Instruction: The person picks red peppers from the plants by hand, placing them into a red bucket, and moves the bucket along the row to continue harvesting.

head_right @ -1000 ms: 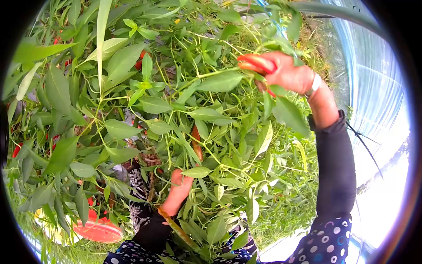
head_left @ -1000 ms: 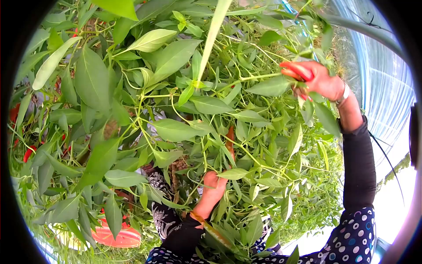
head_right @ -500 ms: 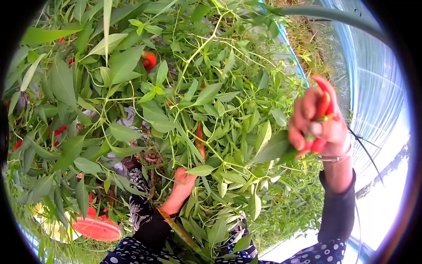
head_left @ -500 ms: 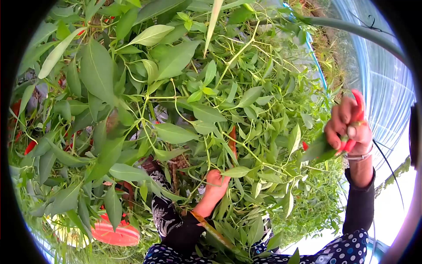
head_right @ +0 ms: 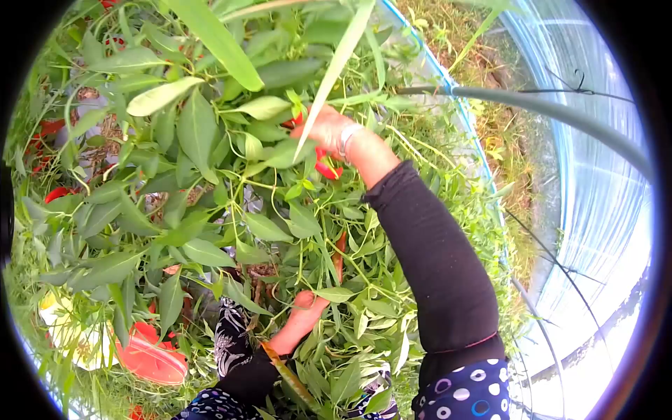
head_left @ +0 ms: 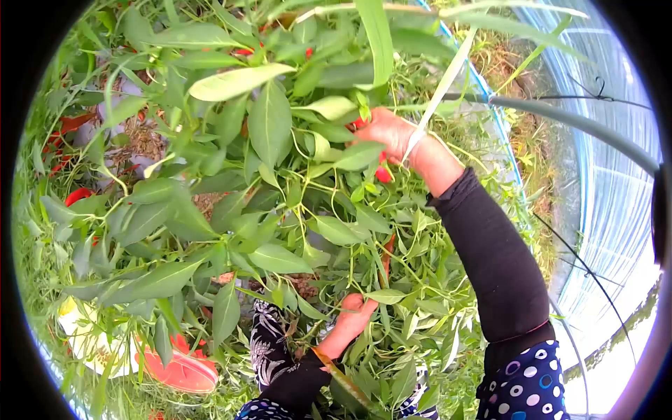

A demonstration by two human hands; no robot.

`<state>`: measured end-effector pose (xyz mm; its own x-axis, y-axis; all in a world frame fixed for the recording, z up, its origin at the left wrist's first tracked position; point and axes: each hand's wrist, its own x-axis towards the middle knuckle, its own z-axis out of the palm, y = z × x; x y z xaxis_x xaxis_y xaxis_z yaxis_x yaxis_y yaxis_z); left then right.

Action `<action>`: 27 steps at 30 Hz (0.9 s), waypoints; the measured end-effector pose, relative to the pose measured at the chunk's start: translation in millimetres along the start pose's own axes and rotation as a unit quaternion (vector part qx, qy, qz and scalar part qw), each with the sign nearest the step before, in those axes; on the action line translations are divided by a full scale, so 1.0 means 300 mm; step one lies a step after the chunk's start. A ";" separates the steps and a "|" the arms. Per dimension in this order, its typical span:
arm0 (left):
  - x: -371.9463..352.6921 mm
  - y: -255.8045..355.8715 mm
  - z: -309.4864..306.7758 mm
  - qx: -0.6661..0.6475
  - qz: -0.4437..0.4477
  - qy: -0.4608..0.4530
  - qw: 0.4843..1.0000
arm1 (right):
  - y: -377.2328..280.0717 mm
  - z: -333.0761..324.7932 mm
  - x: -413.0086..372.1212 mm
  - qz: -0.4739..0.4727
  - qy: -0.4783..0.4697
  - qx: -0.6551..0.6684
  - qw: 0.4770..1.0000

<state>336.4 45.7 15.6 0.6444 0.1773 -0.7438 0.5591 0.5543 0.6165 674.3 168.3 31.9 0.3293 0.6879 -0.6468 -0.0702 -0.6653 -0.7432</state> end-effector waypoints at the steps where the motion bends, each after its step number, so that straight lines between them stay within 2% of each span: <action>1: -0.011 0.014 0.000 -0.042 -0.035 0.000 0.999 | 0.006 0.010 -0.029 0.013 0.003 0.089 0.996; 2: -0.004 -0.082 -0.026 0.017 -0.044 0.012 0.999 | 0.003 -0.005 -0.046 -0.015 -0.031 -0.033 0.999; 3: -0.018 0.001 -0.043 0.111 0.034 0.021 0.993 | -0.051 -0.018 -0.127 -0.013 -0.039 -0.078 0.996; 4: -0.049 0.037 -0.044 0.019 0.025 0.017 0.999 | -0.057 0.001 -0.227 0.014 0.005 0.291 0.957; 5: -0.088 0.123 -0.058 0.060 0.050 -0.008 0.997 | -0.022 0.020 -0.310 0.035 0.034 0.621 0.782; 6: -0.110 0.104 -0.059 0.053 0.121 0.024 0.991 | 0.125 0.040 -0.281 0.081 0.036 0.572 0.815; 7: -0.150 0.119 -0.061 0.064 0.101 0.027 0.992 | 0.204 0.034 -0.244 0.121 0.038 0.524 0.842; 8: -0.174 0.143 -0.059 0.063 0.138 0.041 0.987 | 0.031 0.031 -0.280 0.163 -0.006 0.218 0.962; 9: -0.223 0.159 -0.072 0.023 0.164 0.037 0.985 | -0.134 0.039 -0.324 0.193 -0.044 -0.111 0.974; 11: -0.305 0.202 -0.084 0.009 0.169 0.097 0.981 | -0.052 0.073 -0.421 0.067 0.033 -0.194 0.978; 12: -0.334 0.230 -0.098 0.008 0.182 0.097 0.978 | -0.162 0.078 -0.513 0.114 0.069 -0.119 0.984; 13: -0.370 0.257 -0.124 0.031 0.215 0.130 0.967 | -0.201 0.110 -0.580 0.045 0.135 -0.072 0.987; 14: -0.407 0.290 -0.144 0.057 0.246 0.168 0.953 | -0.291 0.117 -0.658 0.086 0.142 -0.052 0.985; 15: -0.453 0.340 -0.157 0.059 0.255 0.177 0.949 | -0.295 0.129 -0.713 -0.008 0.146 0.017 0.989; 16: -0.500 0.394 -0.170 0.008 0.224 0.169 0.960 | -0.294 0.135 -0.764 -0.006 0.135 0.032 0.990; 17: -0.540 0.438 -0.182 -0.045 0.195 0.162 0.966 | -0.358 0.162 -0.834 -0.045 0.122 0.103 0.986; 19: -0.609 0.515 -0.202 -0.080 0.207 0.167 0.961 | -0.472 0.199 -0.972 -0.019 0.047 0.171 0.984; 20: -0.648 0.575 -0.209 -0.076 0.216 0.151 0.962 | -0.499 0.212 -1.015 -0.012 -0.016 0.105 0.994; 21: -0.688 0.638 -0.218 -0.071 0.226 0.131 0.963 | -0.565 0.246 -1.069 0.006 -0.063 0.190 0.980; 22: -0.723 0.688 -0.225 -0.093 0.236 0.099 0.962 | -0.613 0.267 -1.113 0.032 -0.136 0.173 0.975; 25: -0.839 0.834 -0.222 -0.199 0.259 0.036 0.945 | -0.719 0.367 -1.231 0.042 -0.281 0.269 0.920; 26: -0.863 0.854 -0.225 -0.199 0.273 0.044 0.940 | -0.770 0.380 -1.267 0.040 -0.313 0.261 0.912; 27: -0.882 0.865 -0.232 -0.228 0.214 0.039 0.949 | -0.826 0.396 -1.297 0.040 -0.345 0.255 0.902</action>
<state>274.8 199.2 354.5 0.7106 0.5165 -0.4779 -0.0414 0.7087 0.7043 451.9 100.1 447.5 -0.3488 0.7777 -0.5229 -0.5494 -0.6218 -0.5582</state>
